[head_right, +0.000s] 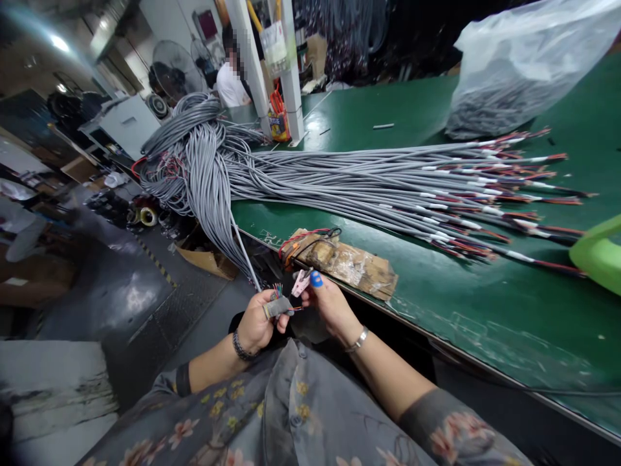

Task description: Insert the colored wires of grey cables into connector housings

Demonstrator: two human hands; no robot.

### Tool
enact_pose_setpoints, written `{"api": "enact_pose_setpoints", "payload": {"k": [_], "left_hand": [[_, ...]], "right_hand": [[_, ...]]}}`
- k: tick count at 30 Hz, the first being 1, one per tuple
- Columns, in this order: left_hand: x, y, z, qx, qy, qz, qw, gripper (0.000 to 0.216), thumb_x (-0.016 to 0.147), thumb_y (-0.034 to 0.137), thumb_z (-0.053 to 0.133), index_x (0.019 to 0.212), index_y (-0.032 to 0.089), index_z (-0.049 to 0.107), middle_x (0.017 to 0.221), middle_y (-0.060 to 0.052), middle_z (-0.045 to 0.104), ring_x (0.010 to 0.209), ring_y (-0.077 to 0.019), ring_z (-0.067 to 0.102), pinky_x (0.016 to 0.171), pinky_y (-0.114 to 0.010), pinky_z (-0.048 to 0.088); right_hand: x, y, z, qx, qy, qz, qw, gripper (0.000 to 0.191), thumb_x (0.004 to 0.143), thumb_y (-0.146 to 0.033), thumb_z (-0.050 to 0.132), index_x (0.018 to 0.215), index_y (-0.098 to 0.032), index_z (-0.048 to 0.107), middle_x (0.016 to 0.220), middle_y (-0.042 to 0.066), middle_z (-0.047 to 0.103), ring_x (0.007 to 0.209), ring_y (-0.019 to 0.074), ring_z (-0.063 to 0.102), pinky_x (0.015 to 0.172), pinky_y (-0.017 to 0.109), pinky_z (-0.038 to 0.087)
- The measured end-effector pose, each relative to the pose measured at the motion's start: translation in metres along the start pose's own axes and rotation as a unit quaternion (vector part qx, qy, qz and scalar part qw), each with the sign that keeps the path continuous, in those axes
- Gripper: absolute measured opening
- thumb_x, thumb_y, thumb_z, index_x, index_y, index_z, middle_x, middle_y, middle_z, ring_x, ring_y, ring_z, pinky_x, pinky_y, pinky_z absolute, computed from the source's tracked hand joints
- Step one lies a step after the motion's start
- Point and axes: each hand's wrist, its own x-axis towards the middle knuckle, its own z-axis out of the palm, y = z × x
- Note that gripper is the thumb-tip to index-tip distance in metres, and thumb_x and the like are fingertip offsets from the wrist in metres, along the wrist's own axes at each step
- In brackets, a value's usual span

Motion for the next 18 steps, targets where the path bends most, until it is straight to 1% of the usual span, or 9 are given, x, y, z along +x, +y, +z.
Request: {"api": "enact_pose_setpoints", "payload": {"k": [2,3,6,10,12,14,16,18], "left_hand": [[0.001,-0.003,-0.001,-0.001,0.000,-0.003,1.000,0.037,0.050,0.046,0.076,0.053,0.015,0.056,0.037,0.002,0.050,0.030,-0.0064,0.039,0.033,-0.020,0.029],[0.002,-0.004,-0.001,0.000,-0.001,-0.004,1.000,0.036,0.050,0.045,0.076,0.053,0.015,0.056,0.037,0.002,0.051,0.030,-0.0064,0.040,0.033,-0.019,0.029],[0.002,-0.008,-0.002,0.012,-0.004,-0.006,1.000,0.036,0.051,0.044,0.076,0.053,0.015,0.056,0.038,0.001,0.052,0.030,-0.0062,0.040,0.034,-0.019,0.030],[0.002,-0.009,-0.002,0.027,0.000,-0.007,1.000,0.039,0.052,0.047,0.077,0.053,0.015,0.055,0.038,0.002,0.052,0.030,-0.0059,0.040,0.034,-0.019,0.031],[0.001,-0.010,-0.003,0.027,0.005,-0.002,1.000,0.041,0.052,0.049,0.077,0.053,0.015,0.054,0.038,0.002,0.051,0.030,-0.0061,0.040,0.034,-0.019,0.031],[0.000,-0.011,-0.005,0.030,0.009,0.003,1.000,0.043,0.052,0.052,0.076,0.053,0.015,0.054,0.038,0.001,0.051,0.030,-0.0064,0.040,0.034,-0.020,0.031],[-0.002,-0.014,-0.008,0.039,0.006,0.011,0.999,0.045,0.053,0.054,0.076,0.055,0.015,0.056,0.039,0.001,0.052,0.031,-0.0066,0.041,0.035,-0.020,0.032],[-0.003,-0.018,-0.011,0.061,-0.011,0.020,0.998,0.046,0.055,0.056,0.076,0.060,0.014,0.059,0.042,0.001,0.055,0.033,-0.0071,0.044,0.037,-0.020,0.035]], "right_hand": [[0.002,0.001,0.003,0.072,-0.014,0.049,0.996,0.053,0.053,-0.072,0.074,0.070,-0.021,0.070,0.060,0.000,0.061,0.054,0.0131,0.051,0.050,0.025,0.044],[0.003,0.001,0.004,0.096,-0.010,0.057,0.994,0.052,0.052,-0.069,0.076,0.072,-0.021,0.071,0.061,0.000,0.063,0.055,0.0128,0.052,0.051,0.025,0.045],[0.005,0.003,0.007,0.123,0.011,0.042,0.991,0.047,0.054,-0.063,0.079,0.072,-0.021,0.072,0.063,0.000,0.065,0.057,0.0122,0.053,0.053,0.024,0.045],[0.005,0.006,0.004,0.137,-0.004,0.051,0.989,0.045,0.058,-0.063,0.078,0.072,-0.021,0.070,0.065,0.000,0.065,0.058,0.0128,0.055,0.053,0.024,0.046],[0.003,0.007,0.000,0.145,-0.025,0.070,0.987,0.047,0.060,-0.066,0.075,0.070,-0.020,0.069,0.063,0.000,0.065,0.056,0.0121,0.055,0.052,0.023,0.047],[-0.001,0.007,-0.006,0.143,-0.062,0.100,0.983,0.050,0.062,-0.069,0.071,0.070,-0.019,0.068,0.063,0.001,0.064,0.055,0.0113,0.055,0.052,0.022,0.047],[-0.007,0.007,-0.010,0.126,-0.102,0.134,0.978,0.052,0.059,-0.068,0.074,0.072,-0.018,0.069,0.065,0.002,0.064,0.056,0.0112,0.056,0.051,0.022,0.047],[-0.012,0.006,-0.012,0.094,-0.128,0.158,0.975,0.048,0.056,-0.061,0.080,0.073,-0.018,0.068,0.066,0.001,0.064,0.057,0.0106,0.056,0.051,0.021,0.045]]}}
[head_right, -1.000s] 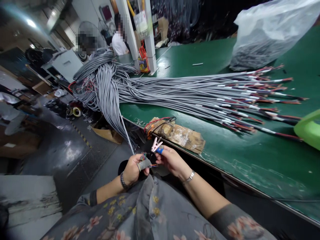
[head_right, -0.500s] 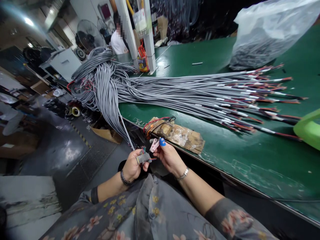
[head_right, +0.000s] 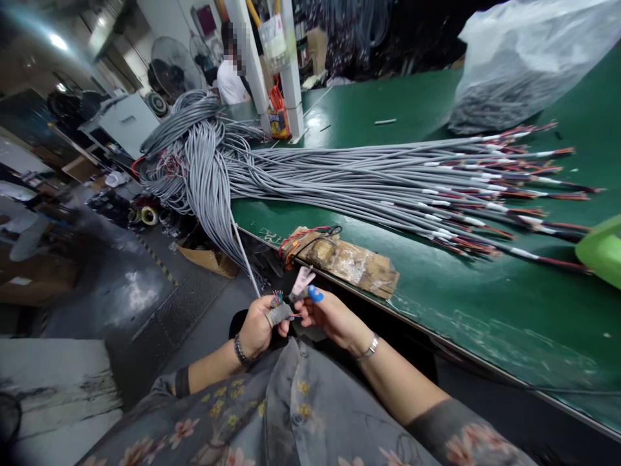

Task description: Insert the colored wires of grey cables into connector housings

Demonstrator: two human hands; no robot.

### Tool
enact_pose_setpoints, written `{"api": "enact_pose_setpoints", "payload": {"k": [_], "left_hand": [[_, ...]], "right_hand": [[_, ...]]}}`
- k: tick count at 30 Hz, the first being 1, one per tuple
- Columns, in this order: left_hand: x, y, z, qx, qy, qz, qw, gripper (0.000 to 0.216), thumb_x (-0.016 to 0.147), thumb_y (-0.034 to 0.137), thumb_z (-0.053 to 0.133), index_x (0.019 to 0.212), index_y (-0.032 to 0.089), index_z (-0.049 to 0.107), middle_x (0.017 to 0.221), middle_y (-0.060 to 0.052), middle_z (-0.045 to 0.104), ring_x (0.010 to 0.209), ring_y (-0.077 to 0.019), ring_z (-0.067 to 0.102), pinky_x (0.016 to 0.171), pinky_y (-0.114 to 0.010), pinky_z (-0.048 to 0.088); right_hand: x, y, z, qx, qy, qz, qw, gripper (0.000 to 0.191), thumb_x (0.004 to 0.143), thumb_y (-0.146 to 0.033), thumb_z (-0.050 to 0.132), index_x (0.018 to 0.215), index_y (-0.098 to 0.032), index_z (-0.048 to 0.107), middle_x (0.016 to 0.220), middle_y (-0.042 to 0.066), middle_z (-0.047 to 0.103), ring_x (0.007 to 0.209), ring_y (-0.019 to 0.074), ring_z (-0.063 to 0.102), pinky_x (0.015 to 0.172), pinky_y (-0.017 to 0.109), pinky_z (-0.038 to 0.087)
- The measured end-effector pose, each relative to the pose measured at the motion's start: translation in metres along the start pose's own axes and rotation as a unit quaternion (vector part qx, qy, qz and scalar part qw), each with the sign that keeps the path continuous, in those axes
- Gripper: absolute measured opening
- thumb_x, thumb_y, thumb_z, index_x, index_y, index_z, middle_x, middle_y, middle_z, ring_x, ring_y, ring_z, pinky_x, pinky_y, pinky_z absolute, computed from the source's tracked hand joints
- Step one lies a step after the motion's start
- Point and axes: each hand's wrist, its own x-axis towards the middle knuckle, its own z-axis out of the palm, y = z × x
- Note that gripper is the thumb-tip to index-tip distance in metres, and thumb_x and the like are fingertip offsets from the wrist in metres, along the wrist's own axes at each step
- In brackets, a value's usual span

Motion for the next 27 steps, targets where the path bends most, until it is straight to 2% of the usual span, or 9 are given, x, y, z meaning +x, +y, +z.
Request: {"api": "enact_pose_setpoints", "payload": {"k": [4,10,12,15,17,19,24,27], "left_hand": [[-0.002,-0.004,-0.003,0.060,-0.039,0.010,0.997,0.046,0.058,0.057,0.076,0.061,0.015,0.058,0.046,0.001,0.057,0.039,-0.0088,0.049,0.043,-0.021,0.041],[0.002,-0.001,-0.006,0.127,-0.093,-0.020,0.987,0.038,0.055,0.047,0.079,0.061,0.015,0.060,0.047,0.001,0.059,0.040,-0.0092,0.051,0.043,-0.021,0.042],[0.003,-0.001,-0.007,0.116,-0.082,-0.024,0.990,0.039,0.057,0.049,0.077,0.063,0.015,0.061,0.046,0.001,0.059,0.038,-0.0088,0.051,0.042,-0.020,0.041],[0.006,-0.002,-0.006,0.066,-0.028,-0.016,0.997,0.044,0.059,0.056,0.074,0.061,0.015,0.058,0.046,0.000,0.058,0.037,-0.0092,0.051,0.040,-0.020,0.040],[0.007,-0.003,-0.004,0.038,0.004,-0.006,0.999,0.047,0.059,0.059,0.073,0.060,0.016,0.055,0.045,0.000,0.057,0.036,-0.0097,0.051,0.039,-0.020,0.040],[0.009,-0.005,-0.001,0.022,0.020,-0.002,1.000,0.048,0.058,0.060,0.073,0.059,0.016,0.054,0.044,0.000,0.057,0.036,-0.0098,0.051,0.038,-0.020,0.039],[0.010,-0.005,0.000,0.027,0.015,0.013,0.999,0.049,0.057,0.061,0.073,0.057,0.016,0.055,0.045,-0.001,0.058,0.038,-0.0102,0.051,0.040,-0.021,0.041],[0.008,-0.001,-0.007,0.087,-0.039,0.043,0.995,0.046,0.065,0.058,0.069,0.055,0.015,0.060,0.049,-0.004,0.062,0.044,-0.0117,0.055,0.047,-0.023,0.045]], "right_hand": [[-0.006,-0.001,0.005,-0.091,0.007,-0.014,0.996,0.038,0.054,-0.047,0.087,0.065,-0.017,0.065,0.060,-0.002,0.061,0.053,0.0081,0.050,0.053,0.021,0.041],[-0.006,-0.006,0.011,-0.219,0.011,-0.076,0.973,0.039,0.055,-0.050,0.084,0.063,-0.017,0.066,0.061,-0.001,0.061,0.058,0.0111,0.049,0.057,0.026,0.040],[-0.008,-0.007,0.009,-0.215,0.025,-0.083,0.973,0.042,0.056,-0.056,0.081,0.065,-0.017,0.066,0.063,0.000,0.062,0.060,0.0118,0.051,0.060,0.027,0.042],[-0.011,-0.007,0.004,-0.150,0.055,-0.063,0.985,0.048,0.056,-0.061,0.079,0.073,-0.018,0.066,0.070,0.001,0.063,0.062,0.0120,0.053,0.061,0.028,0.045],[-0.014,-0.004,0.005,-0.123,0.055,-0.045,0.990,0.050,0.053,-0.058,0.082,0.078,-0.019,0.064,0.074,0.001,0.064,0.060,0.0116,0.053,0.058,0.027,0.046],[-0.017,0.000,0.010,-0.127,0.050,-0.056,0.989,0.049,0.051,-0.053,0.085,0.079,-0.019,0.062,0.073,0.001,0.064,0.059,0.0115,0.053,0.056,0.027,0.044],[-0.015,0.002,0.023,-0.162,0.052,-0.106,0.980,0.047,0.057,-0.060,0.079,0.070,-0.020,0.056,0.058,-0.001,0.060,0.054,0.0137,0.053,0.055,0.030,0.043],[-0.010,-0.001,0.021,-0.175,0.060,-0.087,0.979,0.046,0.055,-0.057,0.080,0.068,-0.019,0.057,0.054,-0.002,0.057,0.049,0.0108,0.047,0.050,0.027,0.037]]}}
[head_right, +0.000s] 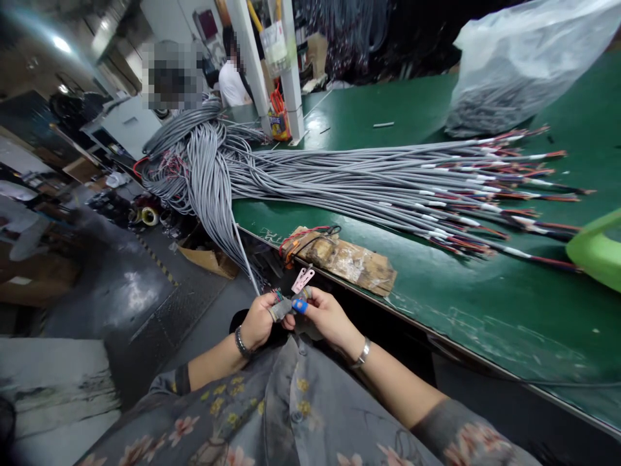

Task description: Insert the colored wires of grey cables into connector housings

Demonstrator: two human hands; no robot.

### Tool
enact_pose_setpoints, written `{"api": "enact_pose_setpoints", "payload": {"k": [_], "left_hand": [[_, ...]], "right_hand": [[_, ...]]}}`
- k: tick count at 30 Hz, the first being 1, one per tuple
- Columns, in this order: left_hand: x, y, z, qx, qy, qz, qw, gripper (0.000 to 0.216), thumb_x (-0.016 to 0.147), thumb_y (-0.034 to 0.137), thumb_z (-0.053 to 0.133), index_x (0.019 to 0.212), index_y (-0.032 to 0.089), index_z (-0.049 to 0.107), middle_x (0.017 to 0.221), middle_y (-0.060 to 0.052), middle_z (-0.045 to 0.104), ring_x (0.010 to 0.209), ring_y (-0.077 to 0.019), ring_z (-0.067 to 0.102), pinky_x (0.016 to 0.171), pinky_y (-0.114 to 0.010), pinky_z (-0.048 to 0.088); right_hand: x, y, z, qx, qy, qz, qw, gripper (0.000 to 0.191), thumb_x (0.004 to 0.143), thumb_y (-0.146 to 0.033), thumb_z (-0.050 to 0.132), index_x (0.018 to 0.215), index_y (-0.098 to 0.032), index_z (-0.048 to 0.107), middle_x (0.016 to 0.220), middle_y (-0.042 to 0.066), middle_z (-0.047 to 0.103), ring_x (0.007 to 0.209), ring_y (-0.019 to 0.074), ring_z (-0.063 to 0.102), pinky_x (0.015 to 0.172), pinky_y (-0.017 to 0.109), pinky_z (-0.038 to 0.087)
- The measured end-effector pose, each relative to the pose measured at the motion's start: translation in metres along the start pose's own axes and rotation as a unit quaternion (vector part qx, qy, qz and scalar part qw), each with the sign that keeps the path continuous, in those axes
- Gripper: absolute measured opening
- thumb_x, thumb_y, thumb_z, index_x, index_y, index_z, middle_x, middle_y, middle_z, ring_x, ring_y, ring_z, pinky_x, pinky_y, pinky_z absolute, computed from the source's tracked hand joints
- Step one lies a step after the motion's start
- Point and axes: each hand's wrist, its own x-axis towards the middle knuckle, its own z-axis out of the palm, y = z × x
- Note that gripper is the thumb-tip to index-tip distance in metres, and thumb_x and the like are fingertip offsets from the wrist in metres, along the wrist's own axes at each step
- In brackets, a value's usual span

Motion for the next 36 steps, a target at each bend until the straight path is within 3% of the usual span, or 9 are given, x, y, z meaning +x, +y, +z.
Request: {"api": "enact_pose_setpoints", "payload": {"k": [3,6,13,23,30,36], "left_hand": [[-0.005,0.002,-0.008,0.102,-0.054,0.054,0.992,0.035,0.070,0.048,0.069,0.060,0.014,0.066,0.058,-0.005,0.067,0.053,-0.0125,0.059,0.053,-0.022,0.047],[-0.009,0.001,-0.010,0.130,-0.053,0.064,0.988,0.030,0.070,0.045,0.070,0.065,0.015,0.068,0.058,-0.004,0.068,0.052,-0.0124,0.059,0.052,-0.021,0.046],[-0.008,-0.012,-0.003,-0.019,0.016,0.011,1.000,0.051,0.062,0.064,0.070,0.060,0.014,0.061,0.049,-0.004,0.062,0.041,-0.0124,0.056,0.044,-0.023,0.045],[-0.005,-0.012,0.004,-0.110,0.111,0.005,0.988,0.048,0.059,0.062,0.071,0.059,0.016,0.055,0.045,-0.002,0.059,0.041,-0.0135,0.056,0.044,-0.024,0.044],[-0.009,-0.007,-0.001,-0.029,-0.025,-0.024,0.999,0.047,0.060,0.058,0.075,0.060,0.014,0.062,0.049,-0.004,0.062,0.042,-0.0125,0.055,0.046,-0.024,0.045],[-0.006,-0.014,0.002,-0.084,0.044,-0.019,0.995,0.048,0.060,0.060,0.073,0.062,0.014,0.059,0.048,-0.002,0.060,0.039,-0.0117,0.053,0.043,-0.024,0.043]], "right_hand": [[0.005,0.001,-0.003,-0.008,0.001,0.034,0.999,0.045,0.052,-0.052,0.083,0.065,-0.018,0.058,0.051,-0.004,0.054,0.046,0.0085,0.042,0.047,0.024,0.031],[0.008,0.001,-0.002,-0.028,-0.012,0.050,0.998,0.045,0.048,-0.051,0.084,0.062,-0.017,0.058,0.050,-0.004,0.054,0.045,0.0082,0.041,0.046,0.023,0.029],[0.010,-0.001,0.000,-0.022,0.009,0.063,0.998,0.047,0.045,-0.053,0.085,0.059,-0.016,0.060,0.047,-0.004,0.051,0.046,0.0089,0.041,0.048,0.024,0.030],[0.007,0.005,0.003,0.048,0.026,0.035,0.998,0.046,0.047,-0.051,0.088,0.061,-0.016,0.061,0.053,-0.002,0.056,0.045,0.0080,0.042,0.046,0.026,0.032],[0.007,0.011,0.011,0.098,-0.032,0.056,0.993,0.042,0.060,-0.051,0.081,0.067,-0.019,0.055,0.044,-0.006,0.050,0.039,0.0123,0.049,0.043,0.025,0.031],[0.009,0.011,0.005,0.054,0.046,0.041,0.997,0.045,0.051,-0.052,0.085,0.062,-0.017,0.058,0.049,-0.005,0.051,0.045,0.0076,0.038,0.047,0.025,0.029]]}}
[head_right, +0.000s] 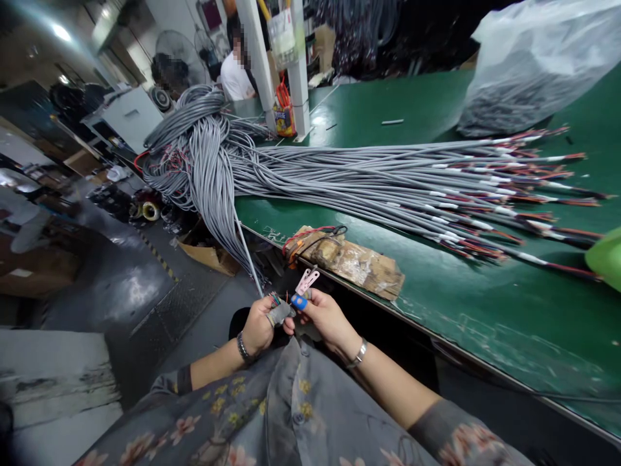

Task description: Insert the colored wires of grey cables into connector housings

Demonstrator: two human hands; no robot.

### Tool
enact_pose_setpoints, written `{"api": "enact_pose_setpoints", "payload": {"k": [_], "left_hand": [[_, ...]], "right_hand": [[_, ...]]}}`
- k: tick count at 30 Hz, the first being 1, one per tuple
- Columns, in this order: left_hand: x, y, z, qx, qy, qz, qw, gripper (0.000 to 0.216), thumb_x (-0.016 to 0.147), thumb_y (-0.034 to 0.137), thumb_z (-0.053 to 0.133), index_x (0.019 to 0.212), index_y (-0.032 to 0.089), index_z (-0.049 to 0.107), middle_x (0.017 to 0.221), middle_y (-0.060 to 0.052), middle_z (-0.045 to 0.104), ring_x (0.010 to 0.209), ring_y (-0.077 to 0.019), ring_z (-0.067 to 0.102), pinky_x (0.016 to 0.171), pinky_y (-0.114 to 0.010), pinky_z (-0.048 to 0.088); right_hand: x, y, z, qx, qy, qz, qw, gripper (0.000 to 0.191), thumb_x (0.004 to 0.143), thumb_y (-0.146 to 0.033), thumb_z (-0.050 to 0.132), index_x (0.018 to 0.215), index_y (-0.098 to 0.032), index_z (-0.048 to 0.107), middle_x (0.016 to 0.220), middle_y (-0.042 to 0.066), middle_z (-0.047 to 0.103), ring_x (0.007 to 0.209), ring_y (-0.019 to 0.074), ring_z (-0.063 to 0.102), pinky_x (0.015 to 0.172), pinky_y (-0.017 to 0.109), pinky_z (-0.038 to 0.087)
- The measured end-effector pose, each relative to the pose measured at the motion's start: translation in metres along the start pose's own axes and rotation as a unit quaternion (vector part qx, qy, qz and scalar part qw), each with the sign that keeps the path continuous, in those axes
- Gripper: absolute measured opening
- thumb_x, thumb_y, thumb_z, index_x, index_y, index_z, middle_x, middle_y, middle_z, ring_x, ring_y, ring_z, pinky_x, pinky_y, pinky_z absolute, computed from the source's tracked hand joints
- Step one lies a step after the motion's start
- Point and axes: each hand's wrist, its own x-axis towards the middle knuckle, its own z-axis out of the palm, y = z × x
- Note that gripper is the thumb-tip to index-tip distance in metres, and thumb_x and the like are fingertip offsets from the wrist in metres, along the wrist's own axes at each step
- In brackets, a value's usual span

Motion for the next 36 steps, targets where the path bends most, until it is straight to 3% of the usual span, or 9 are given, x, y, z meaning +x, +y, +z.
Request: {"api": "enact_pose_setpoints", "payload": {"k": [9,14,18,21,24,30,36], "left_hand": [[0.002,0.004,0.006,-0.069,0.075,-0.015,0.995,0.045,0.051,0.055,0.074,0.060,0.017,0.052,0.039,0.002,0.052,0.034,-0.0091,0.046,0.041,-0.022,0.040],[0.001,0.010,0.006,-0.075,0.080,-0.021,0.994,0.044,0.051,0.053,0.075,0.060,0.017,0.053,0.038,0.004,0.050,0.033,-0.0084,0.045,0.039,-0.022,0.038],[-0.001,0.014,0.007,-0.086,0.082,-0.011,0.993,0.045,0.051,0.055,0.075,0.060,0.015,0.055,0.040,0.002,0.053,0.033,-0.0084,0.046,0.039,-0.023,0.039],[-0.002,0.018,0.009,-0.094,0.073,-0.010,0.993,0.045,0.050,0.054,0.076,0.060,0.015,0.055,0.041,0.001,0.054,0.033,-0.0085,0.046,0.038,-0.023,0.039],[-0.001,0.022,0.014,-0.088,0.043,-0.009,0.995,0.043,0.051,0.052,0.076,0.059,0.015,0.055,0.040,0.001,0.053,0.034,-0.0083,0.046,0.038,-0.022,0.039],[0.004,0.026,0.020,-0.067,-0.003,-0.025,0.997,0.043,0.052,0.053,0.075,0.058,0.014,0.058,0.041,0.000,0.054,0.033,-0.0083,0.044,0.036,-0.022,0.036],[0.003,0.024,0.017,-0.050,-0.007,-0.042,0.998,0.043,0.052,0.053,0.075,0.057,0.014,0.057,0.040,-0.001,0.054,0.032,-0.0086,0.044,0.036,-0.022,0.033]], "right_hand": [[-0.004,-0.001,-0.001,0.023,-0.022,-0.009,0.999,0.045,0.049,-0.052,0.087,0.063,-0.019,0.059,0.052,-0.004,0.052,0.048,0.0094,0.039,0.050,0.026,0.031],[-0.003,-0.001,-0.005,0.032,-0.032,-0.016,0.999,0.041,0.053,-0.049,0.086,0.063,-0.019,0.059,0.054,-0.004,0.051,0.049,0.0097,0.040,0.050,0.027,0.035],[-0.001,-0.001,-0.017,0.078,0.000,-0.010,0.997,0.038,0.055,-0.046,0.085,0.062,-0.019,0.059,0.053,-0.005,0.048,0.048,0.0091,0.039,0.049,0.025,0.038],[0.002,-0.003,-0.024,0.114,0.025,0.003,0.993,0.041,0.057,-0.055,0.081,0.066,-0.020,0.063,0.059,-0.002,0.054,0.051,0.0109,0.044,0.051,0.026,0.042],[0.007,-0.010,-0.025,0.112,0.004,0.015,0.994,0.046,0.061,-0.064,0.074,0.071,-0.020,0.066,0.068,0.003,0.061,0.057,0.0134,0.050,0.054,0.027,0.046],[0.014,-0.019,-0.014,0.102,-0.029,-0.010,0.994,0.052,0.059,-0.068,0.074,0.077,-0.019,0.069,0.066,0.000,0.060,0.058,0.0124,0.049,0.055,0.025,0.043],[0.017,-0.015,-0.010,0.096,0.002,-0.054,0.994,0.052,0.059,-0.069,0.073,0.072,-0.019,0.068,0.068,0.002,0.063,0.062,0.0149,0.053,0.061,0.029,0.046]]}}
